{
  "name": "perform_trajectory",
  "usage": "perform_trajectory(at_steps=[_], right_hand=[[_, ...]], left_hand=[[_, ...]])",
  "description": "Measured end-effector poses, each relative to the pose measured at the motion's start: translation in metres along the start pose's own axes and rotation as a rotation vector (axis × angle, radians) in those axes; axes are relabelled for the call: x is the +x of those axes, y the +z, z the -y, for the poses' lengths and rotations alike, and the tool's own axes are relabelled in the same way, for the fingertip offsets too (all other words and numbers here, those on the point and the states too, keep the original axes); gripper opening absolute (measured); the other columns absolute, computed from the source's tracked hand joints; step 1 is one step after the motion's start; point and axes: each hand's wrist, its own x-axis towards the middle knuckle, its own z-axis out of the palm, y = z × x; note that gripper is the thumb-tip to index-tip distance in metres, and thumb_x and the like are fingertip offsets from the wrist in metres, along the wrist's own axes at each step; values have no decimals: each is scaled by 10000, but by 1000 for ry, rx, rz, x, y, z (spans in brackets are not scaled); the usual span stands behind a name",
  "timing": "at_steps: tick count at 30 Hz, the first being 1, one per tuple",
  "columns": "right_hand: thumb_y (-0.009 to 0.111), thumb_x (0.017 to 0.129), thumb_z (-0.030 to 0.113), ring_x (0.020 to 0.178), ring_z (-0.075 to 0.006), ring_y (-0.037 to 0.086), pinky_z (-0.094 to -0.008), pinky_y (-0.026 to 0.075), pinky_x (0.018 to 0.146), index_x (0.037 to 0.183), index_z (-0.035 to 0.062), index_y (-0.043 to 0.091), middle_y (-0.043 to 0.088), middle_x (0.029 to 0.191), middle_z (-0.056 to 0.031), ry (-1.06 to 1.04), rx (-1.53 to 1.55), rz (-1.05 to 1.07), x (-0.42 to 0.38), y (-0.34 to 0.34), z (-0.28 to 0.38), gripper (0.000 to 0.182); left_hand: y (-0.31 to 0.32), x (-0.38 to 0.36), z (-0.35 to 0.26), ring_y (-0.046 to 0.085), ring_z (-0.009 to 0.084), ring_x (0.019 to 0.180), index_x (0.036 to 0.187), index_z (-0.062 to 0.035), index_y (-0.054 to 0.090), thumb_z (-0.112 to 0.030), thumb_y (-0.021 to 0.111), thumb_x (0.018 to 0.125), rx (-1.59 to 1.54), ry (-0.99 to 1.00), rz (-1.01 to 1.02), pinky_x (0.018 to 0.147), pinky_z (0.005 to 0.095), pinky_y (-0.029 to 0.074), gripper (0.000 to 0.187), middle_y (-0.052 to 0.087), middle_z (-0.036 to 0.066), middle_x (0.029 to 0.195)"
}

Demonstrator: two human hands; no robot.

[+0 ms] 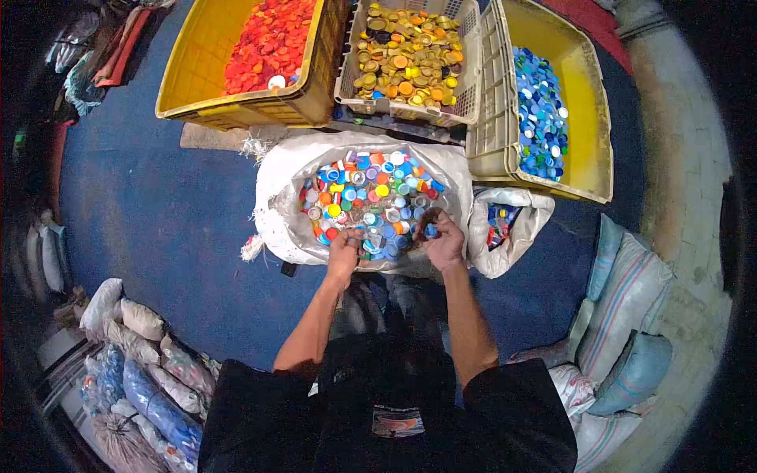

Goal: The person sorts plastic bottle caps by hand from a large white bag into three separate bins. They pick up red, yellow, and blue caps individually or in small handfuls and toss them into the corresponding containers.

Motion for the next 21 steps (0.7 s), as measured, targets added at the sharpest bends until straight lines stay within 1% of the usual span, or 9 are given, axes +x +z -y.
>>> perform_trajectory(at_steps=[1,3,4,5,6,8,12,18,21], right_hand=[[479,744,185,733,-191,550,-328,445,662,988,75,567,593,798,-79,1,27,0,-5,-3,1,282],[500,775,193,648,-183,541,-312,420,565,966,90,546,586,769,-64,11,27,-56,-7,-21,-8,222],[509,784,196,622,-177,536,-306,409,536,959,91,541,583,759,-58,31,53,-63,-9,-27,-11,206],[517,794,199,597,-171,530,-300,398,507,952,92,536,579,749,-51,52,79,-68,-11,-33,-13,192],[468,823,176,566,-152,473,-267,332,474,965,85,512,516,698,-52,72,76,-84,-18,-23,-8,174],[480,825,171,550,-140,464,-262,329,466,969,88,513,520,705,-41,61,37,-89,-22,-32,-15,169],[512,819,139,527,-115,441,-246,334,460,950,81,513,491,696,-14,64,-14,-119,-31,-30,-16,143],[522,829,139,525,-99,428,-243,354,466,958,75,512,461,684,-10,74,-138,-132,-36,-35,-22,145],[547,826,141,519,-93,414,-235,351,470,952,72,527,438,651,1,91,-241,-160,-35,-35,-23,146]], left_hand=[[1,6,7,536,137,612,1033,-42,589,-95,492,899,153,152,-4,514,286,459,174,581,48,793],[6,12,9,578,156,677,1024,-25,599,-79,539,876,460,457,-10,576,311,487,168,599,75,807],[11,6,-2,616,220,793,1054,-23,600,-65,602,818,639,383,-10,667,363,495,240,627,141,851],[13,8,-2,617,254,803,1065,-36,603,-66,617,800,732,479,10,679,382,495,267,622,158,863],[16,10,-2,619,288,814,1076,-49,605,-67,633,782,824,575,30,691,401,495,296,618,175,875],[20,10,-2,604,386,847,1125,-101,601,-71,667,747,1020,704,74,704,467,495,385,581,206,950],[30,7,-14,585,356,885,1174,-123,579,-82,679,750,1145,686,172,721,446,493,438,524,162,985],[37,10,-18,590,352,887,1172,-127,583,-116,690,756,1226,629,206,727,445,496,430,536,155,988],[37,13,-14,592,354,904,1161,-107,587,-153,711,750,1217,675,199,732,447,496,431,551,156,1035]])
